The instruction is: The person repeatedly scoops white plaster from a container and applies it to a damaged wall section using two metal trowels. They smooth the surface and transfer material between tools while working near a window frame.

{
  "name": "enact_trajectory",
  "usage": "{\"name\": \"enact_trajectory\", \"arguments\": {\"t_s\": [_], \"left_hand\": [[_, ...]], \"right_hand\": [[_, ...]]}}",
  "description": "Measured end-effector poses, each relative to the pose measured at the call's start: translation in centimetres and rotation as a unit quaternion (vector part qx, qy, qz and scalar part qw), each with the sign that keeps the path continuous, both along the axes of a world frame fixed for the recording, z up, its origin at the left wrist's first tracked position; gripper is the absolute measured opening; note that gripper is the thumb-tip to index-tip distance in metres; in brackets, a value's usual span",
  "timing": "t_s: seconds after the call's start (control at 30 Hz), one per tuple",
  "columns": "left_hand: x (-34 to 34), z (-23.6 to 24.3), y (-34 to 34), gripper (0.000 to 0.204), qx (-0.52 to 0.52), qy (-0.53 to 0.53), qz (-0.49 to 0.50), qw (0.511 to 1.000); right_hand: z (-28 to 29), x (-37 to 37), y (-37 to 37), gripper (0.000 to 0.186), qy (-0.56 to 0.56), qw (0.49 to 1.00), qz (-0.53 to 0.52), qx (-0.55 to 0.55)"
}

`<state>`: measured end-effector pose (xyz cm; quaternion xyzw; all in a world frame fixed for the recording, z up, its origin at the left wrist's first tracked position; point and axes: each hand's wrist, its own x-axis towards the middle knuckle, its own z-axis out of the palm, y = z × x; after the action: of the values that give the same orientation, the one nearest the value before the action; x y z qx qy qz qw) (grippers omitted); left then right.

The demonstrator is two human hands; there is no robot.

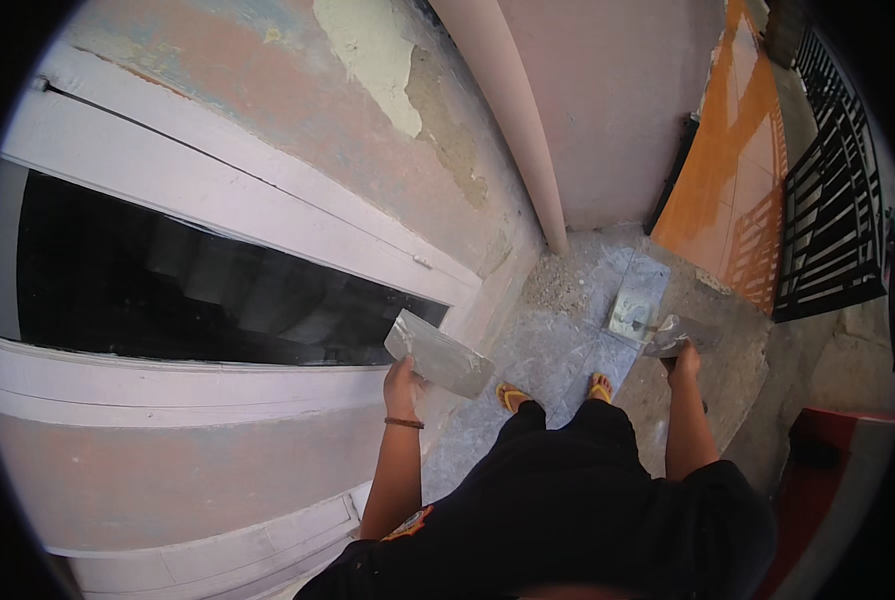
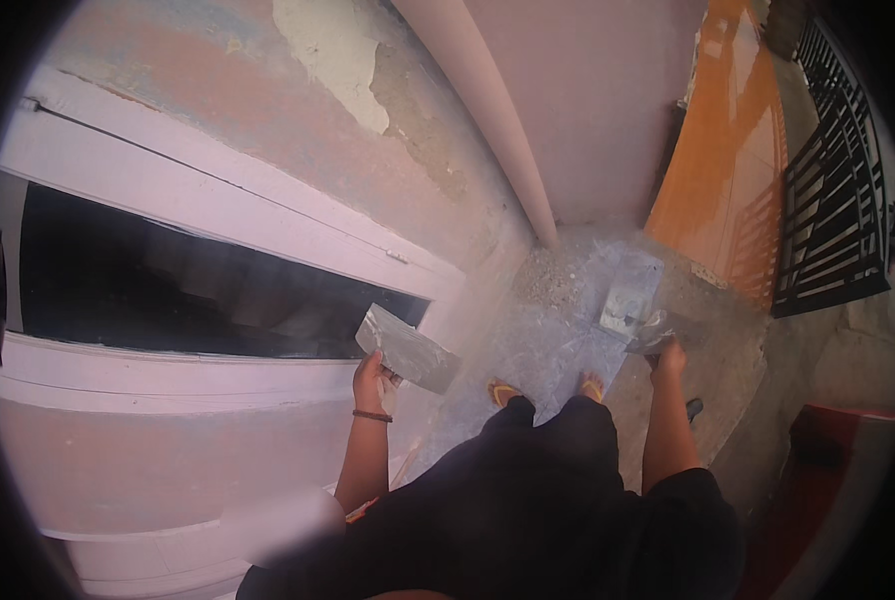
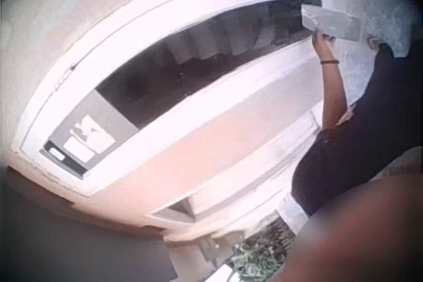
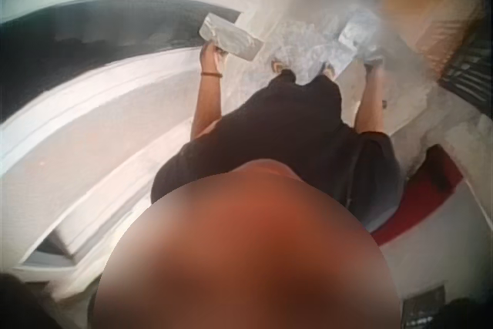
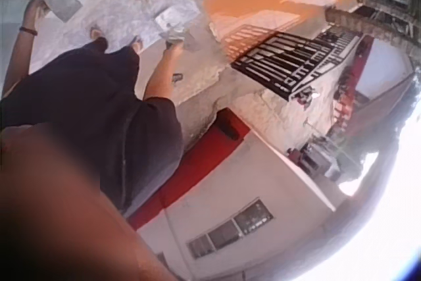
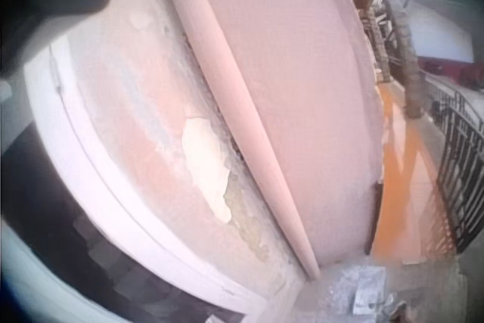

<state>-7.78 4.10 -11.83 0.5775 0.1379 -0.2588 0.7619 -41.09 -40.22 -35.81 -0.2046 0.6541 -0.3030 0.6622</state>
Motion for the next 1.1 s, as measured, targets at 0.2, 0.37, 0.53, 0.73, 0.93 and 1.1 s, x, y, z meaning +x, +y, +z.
{"name": "enact_trajectory", "arguments": {"t_s": [0.2,0.37,0.53,0.73,0.93,1.1], "left_hand": [[-4.2,-5.1,-5.9,0.033,0.017,0.043,-0.065,0.997],[-3.9,-7.5,-8.8,0.025,0.318,-0.196,-0.291,0.881],[-3.1,-9.9,-10.7,0.024,0.363,-0.351,-0.334,0.795],[-5.2,-17.0,-13.0,0.024,0.386,-0.283,-0.405,0.779],[-5.8,-30.2,-14.6,0.024,0.332,-0.25,-0.408,0.813],[-5.9,-43.3,-16.6,0.022,0.341,-0.227,-0.425,0.807]], "right_hand": [[6.4,-5.4,2.5,0.044,0.196,0.927,0.274,-0.163],[13.7,0.9,2.7,0.027,0.245,0.684,0.591,-0.351],[13.8,8.3,4.8,0.017,0.106,0.549,0.693,-0.454],[1.4,14.6,8.2,0.017,0.044,0.506,0.751,-0.422],[-11.9,16.1,6.1,0.032,0.008,0.547,0.743,-0.384],[-23.1,16.0,2.9,0.038,-0.024,0.552,0.76,-0.342]]}}
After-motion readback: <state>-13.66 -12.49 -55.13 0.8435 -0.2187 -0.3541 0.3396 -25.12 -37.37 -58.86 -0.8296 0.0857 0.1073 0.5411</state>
